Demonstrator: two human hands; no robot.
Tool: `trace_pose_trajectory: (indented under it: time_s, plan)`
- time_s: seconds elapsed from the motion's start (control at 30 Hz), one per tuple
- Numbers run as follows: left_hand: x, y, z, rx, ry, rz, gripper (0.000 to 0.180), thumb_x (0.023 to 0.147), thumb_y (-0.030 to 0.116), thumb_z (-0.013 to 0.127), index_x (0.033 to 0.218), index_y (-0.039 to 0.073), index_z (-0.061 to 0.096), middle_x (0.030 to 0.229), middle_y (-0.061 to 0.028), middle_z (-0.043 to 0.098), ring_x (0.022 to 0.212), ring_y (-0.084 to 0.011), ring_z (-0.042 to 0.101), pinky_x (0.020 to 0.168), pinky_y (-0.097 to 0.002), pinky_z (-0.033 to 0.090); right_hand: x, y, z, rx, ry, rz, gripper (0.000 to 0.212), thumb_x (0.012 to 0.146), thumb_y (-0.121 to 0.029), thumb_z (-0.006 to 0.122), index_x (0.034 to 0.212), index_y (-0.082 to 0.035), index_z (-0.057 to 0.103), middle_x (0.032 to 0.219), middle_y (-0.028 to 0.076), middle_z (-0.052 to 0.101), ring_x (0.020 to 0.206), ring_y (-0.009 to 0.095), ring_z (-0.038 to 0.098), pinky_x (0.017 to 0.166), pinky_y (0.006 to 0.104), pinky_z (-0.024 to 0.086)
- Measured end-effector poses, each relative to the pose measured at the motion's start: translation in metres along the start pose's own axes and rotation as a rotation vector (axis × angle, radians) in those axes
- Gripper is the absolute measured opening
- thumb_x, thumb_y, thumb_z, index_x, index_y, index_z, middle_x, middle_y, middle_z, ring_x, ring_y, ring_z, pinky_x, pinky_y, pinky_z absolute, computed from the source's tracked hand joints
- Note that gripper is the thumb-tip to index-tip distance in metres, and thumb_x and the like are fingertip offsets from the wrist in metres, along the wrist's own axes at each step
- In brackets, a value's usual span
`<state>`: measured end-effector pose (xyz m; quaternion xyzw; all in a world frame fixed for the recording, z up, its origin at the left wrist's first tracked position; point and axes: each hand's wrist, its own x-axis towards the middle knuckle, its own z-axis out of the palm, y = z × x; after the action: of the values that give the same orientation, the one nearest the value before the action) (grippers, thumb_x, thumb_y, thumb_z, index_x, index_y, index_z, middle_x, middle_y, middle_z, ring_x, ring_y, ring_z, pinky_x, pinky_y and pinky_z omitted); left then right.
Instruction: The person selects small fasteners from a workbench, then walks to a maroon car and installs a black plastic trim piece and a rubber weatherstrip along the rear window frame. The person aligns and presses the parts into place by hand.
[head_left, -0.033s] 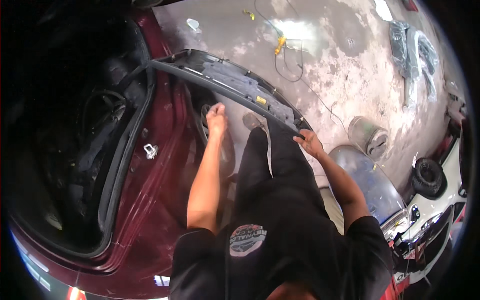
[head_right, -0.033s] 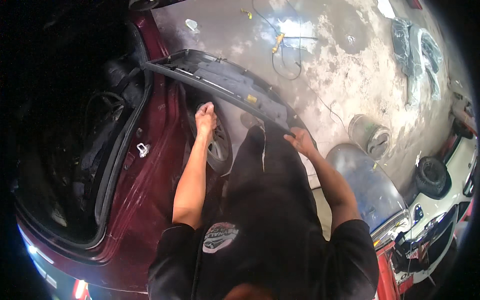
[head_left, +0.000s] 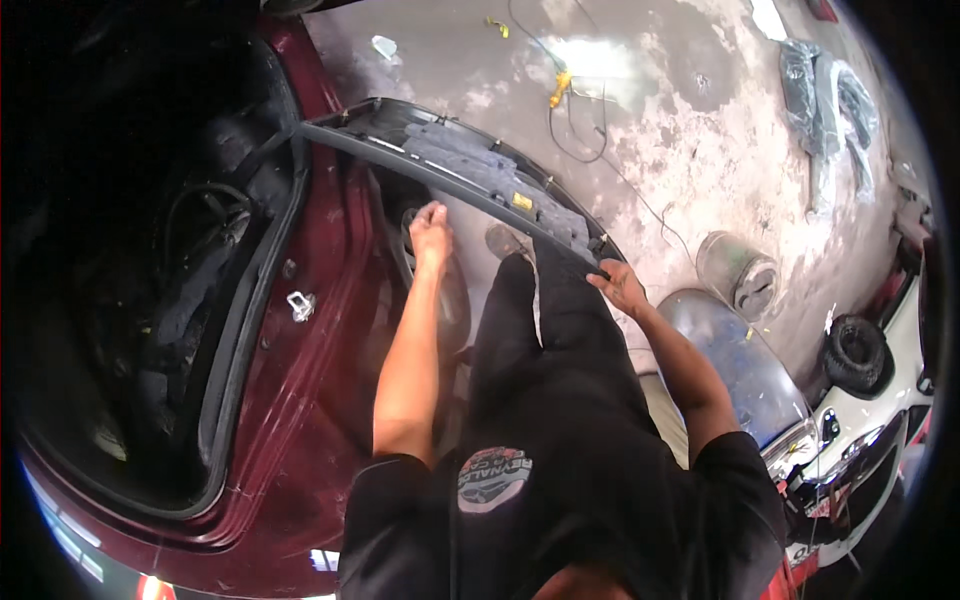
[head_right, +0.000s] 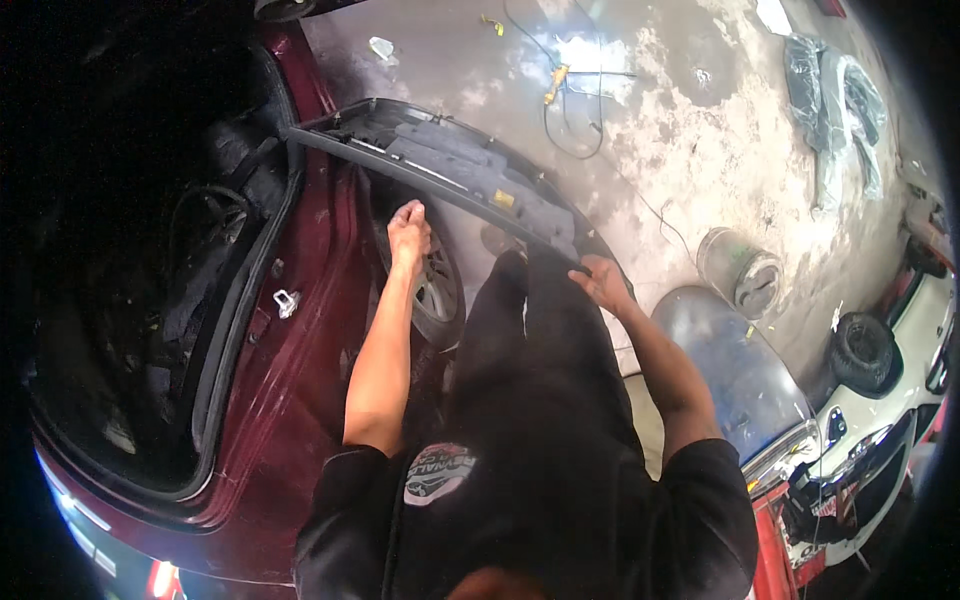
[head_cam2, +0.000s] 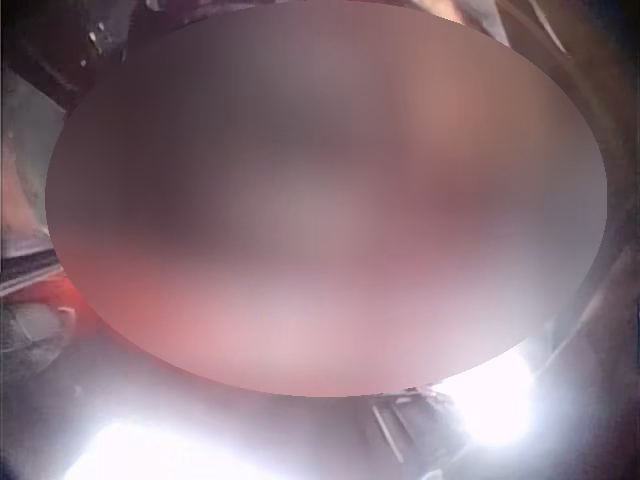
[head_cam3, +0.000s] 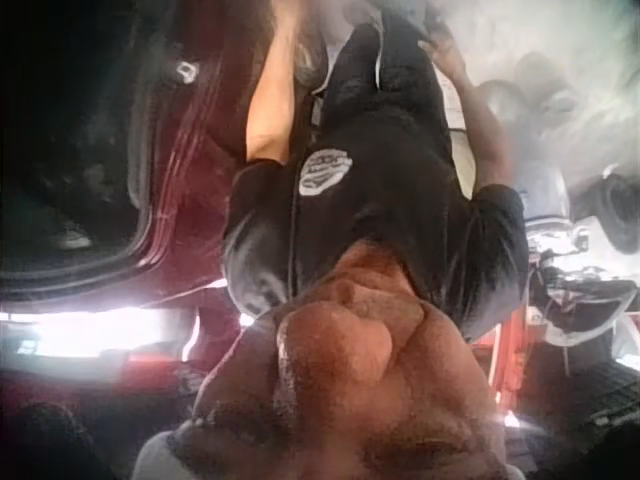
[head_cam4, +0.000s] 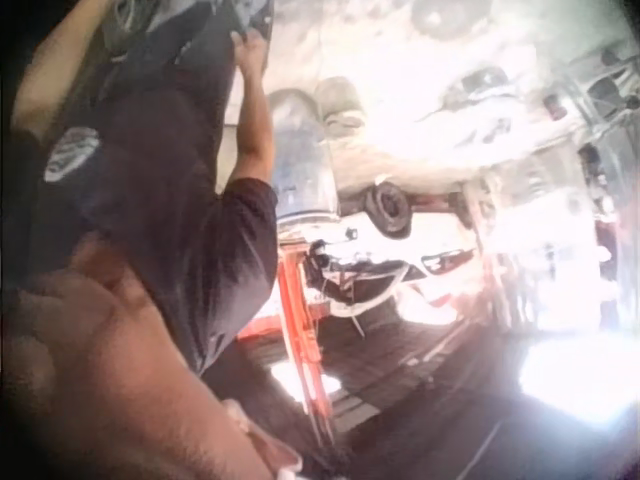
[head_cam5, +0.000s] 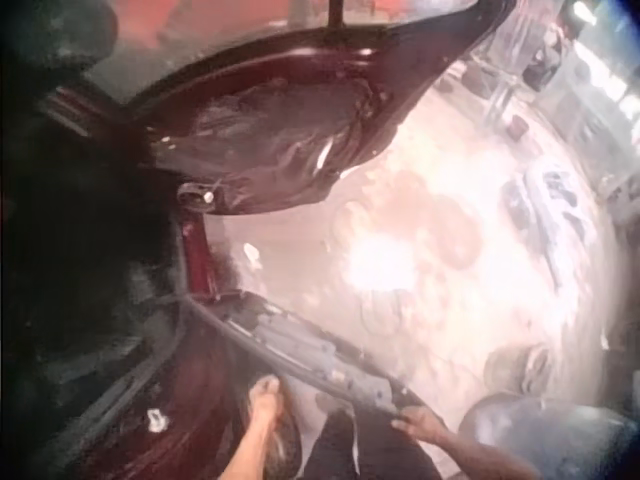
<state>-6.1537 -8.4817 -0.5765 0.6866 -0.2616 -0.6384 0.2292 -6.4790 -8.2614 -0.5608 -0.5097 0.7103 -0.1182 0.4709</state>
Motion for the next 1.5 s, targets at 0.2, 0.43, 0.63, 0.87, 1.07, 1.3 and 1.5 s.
trace_pose_trajectory:
  time_s: [0.2,0.43,0.63,0.87,1.07,1.3,1.5]
  plan:
    - [0.035,0.022,0.019,-0.017,0.033,-0.058,0.023,0.096,0.028,0.061,0.084,0.01,0.054,0.057,0.0031,0.043,0.042,-0.0079,0.036,0.036,-0.027,0.03,0.013,0.019,-0.015,0.031,-0.071,-0.037,0.041,0.086,-0.033,0.07,0.079,0.004,0.057,0.075,0.023,0.057,0.072,0.042,0.057,0.064,0.0471,0.042]
    - [0.081,0.028,0.07,0.138,0.311,-0.034,0.035,0.086,0.03,0.069,0.084,-0.005,0.065,0.082,-0.0208,0.069,0.077,-0.0299,0.067,0.072,-0.0423,0.052,0.056,0.006,-0.061,-0.187,-0.173,-0.104,0.04,0.09,-0.034,0.064,0.073,0.003,0.061,0.073,0.027,0.059,0.073,0.045,0.061,0.064,0.049,0.045]
    - [0.102,0.054,0.122,0.388,0.249,-0.008,0.064,0.085,0.027,0.071,0.129,-0.012,0.044,0.121,-0.0346,0.058,0.116,-0.0453,0.057,0.1,-0.0455,0.045,0.112,-0.029,-0.059,-0.114,-0.162,-0.075,0.033,0.093,-0.027,0.061,0.081,0.004,0.064,0.077,0.027,0.063,0.077,0.046,0.062,0.065,0.0491,0.046]
    - [0.08,0.073,0.158,0.152,0.069,-0.026,0.082,0.088,0.021,0.068,0.145,-0.013,0.021,0.133,-0.0359,0.049,0.126,-0.0437,0.05,0.107,-0.0425,0.04,0.207,-0.132,-0.074,-0.185,0.125,0.1,0.043,0.084,-0.036,0.072,0.103,0.002,0.063,0.084,0.026,0.065,0.081,0.046,0.063,0.068,0.0495,0.047]
    - [0.096,0.071,0.122,0.306,0.014,0.192,0.081,0.09,0.028,0.066,0.145,-0.014,0.023,0.145,-0.0353,0.036,0.138,-0.0407,0.037,0.115,-0.0405,0.03,0.249,-0.133,-0.07,-0.25,-0.16,0.002,0.059,0.07,-0.051,0.08,0.1,-0.001,0.067,0.098,0.025,0.067,0.094,0.042,0.064,0.078,0.0469,0.051]
    - [0.103,0.101,0.075,0.488,-0.108,0.017,0.063,0.089,0.026,0.066,0.138,-0.007,0.042,0.133,-0.0313,0.052,0.128,-0.0406,0.049,0.111,-0.0428,0.036,0.25,-0.128,-0.058,-0.376,-0.402,0.145,0.062,0.071,-0.047,0.081,0.105,0.003,0.068,0.105,0.025,0.067,0.104,0.039,0.064,0.088,0.0455,0.05]
    - [0.107,0.117,0.009,0.276,-0.166,0.021,0.027,0.091,0.023,0.064,0.103,0.0,0.07,0.095,-0.0191,0.069,0.09,-0.0309,0.066,0.082,-0.0415,0.051,0.269,-0.146,-0.032,-0.493,-0.354,0.064,0.062,0.072,-0.052,0.076,0.103,0.002,0.069,0.101,0.025,0.068,0.099,0.038,0.066,0.086,0.0453,0.051]
